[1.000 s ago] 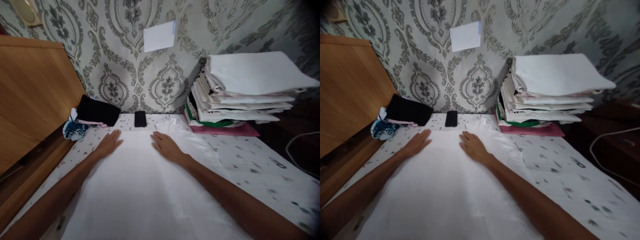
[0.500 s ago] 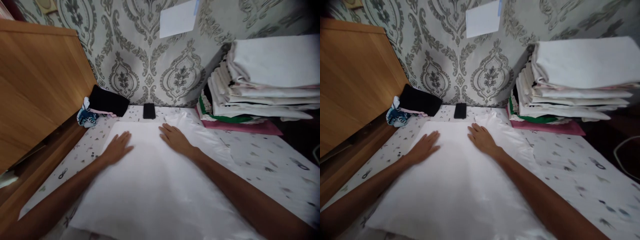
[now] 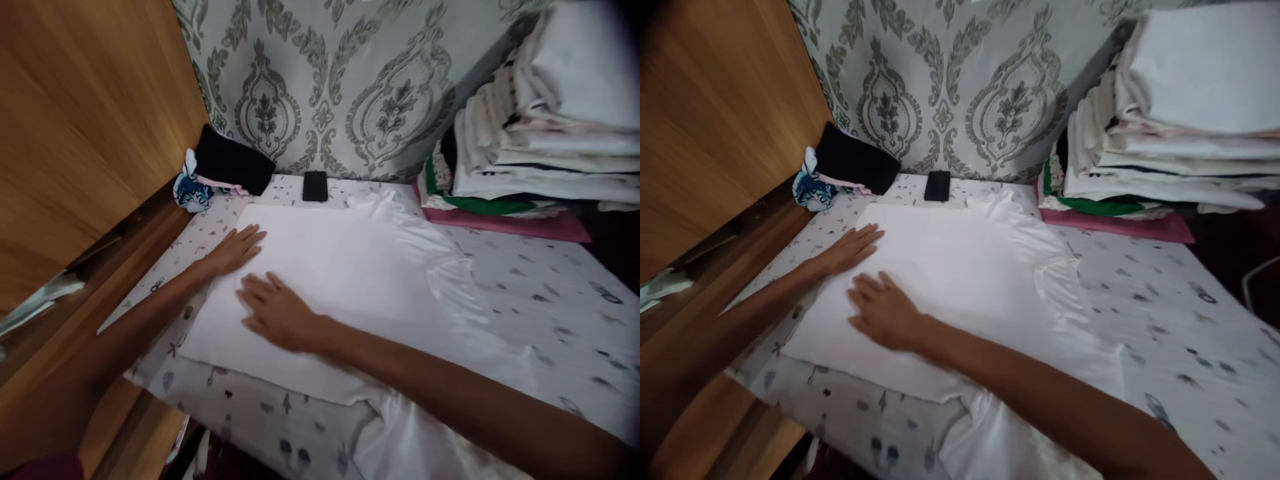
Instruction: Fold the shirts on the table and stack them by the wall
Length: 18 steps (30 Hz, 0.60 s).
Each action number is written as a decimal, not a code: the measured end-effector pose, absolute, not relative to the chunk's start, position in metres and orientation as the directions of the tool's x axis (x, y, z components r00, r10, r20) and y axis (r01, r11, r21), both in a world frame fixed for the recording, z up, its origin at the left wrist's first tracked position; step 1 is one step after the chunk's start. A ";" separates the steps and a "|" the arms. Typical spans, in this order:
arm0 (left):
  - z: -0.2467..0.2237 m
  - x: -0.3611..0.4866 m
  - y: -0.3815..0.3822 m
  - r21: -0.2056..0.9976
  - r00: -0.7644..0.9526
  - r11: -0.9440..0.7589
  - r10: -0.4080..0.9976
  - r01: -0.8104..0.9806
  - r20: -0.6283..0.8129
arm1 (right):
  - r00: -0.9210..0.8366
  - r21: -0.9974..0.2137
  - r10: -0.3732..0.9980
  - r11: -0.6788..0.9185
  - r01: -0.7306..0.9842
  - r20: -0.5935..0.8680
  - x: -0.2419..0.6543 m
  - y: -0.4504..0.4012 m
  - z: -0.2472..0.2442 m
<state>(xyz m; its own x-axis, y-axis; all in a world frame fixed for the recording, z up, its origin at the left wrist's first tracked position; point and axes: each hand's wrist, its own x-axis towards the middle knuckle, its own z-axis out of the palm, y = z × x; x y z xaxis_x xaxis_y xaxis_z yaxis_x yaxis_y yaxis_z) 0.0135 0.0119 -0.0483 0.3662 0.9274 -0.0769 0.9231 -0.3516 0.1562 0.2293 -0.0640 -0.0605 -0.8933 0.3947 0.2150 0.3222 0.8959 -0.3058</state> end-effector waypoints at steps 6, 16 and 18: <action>-0.048 -0.002 0.011 0.147 0.330 -0.319 0.942 0.936 -0.058 | -0.952 -0.268 0.044 0.963 -0.041 0.303 0.196 -0.127 -0.053; -0.051 -0.003 0.008 0.164 0.329 -0.324 0.944 0.932 -0.005 | -0.957 -0.312 0.235 0.934 0.173 0.173 0.176 -0.135 -0.028; -0.050 -0.005 0.008 0.169 0.329 -0.324 0.944 0.931 -0.003 | -0.930 -0.444 0.323 0.869 0.218 0.177 0.175 -0.135 -0.032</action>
<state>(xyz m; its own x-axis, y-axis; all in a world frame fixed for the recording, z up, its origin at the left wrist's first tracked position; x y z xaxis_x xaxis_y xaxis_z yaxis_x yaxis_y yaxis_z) -0.0049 0.0082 -0.0505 0.3295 0.9442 -0.0026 0.9307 -0.3243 0.1691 0.1749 -0.1346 -0.0322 -0.9296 0.3232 0.1770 0.2176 0.8691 -0.4443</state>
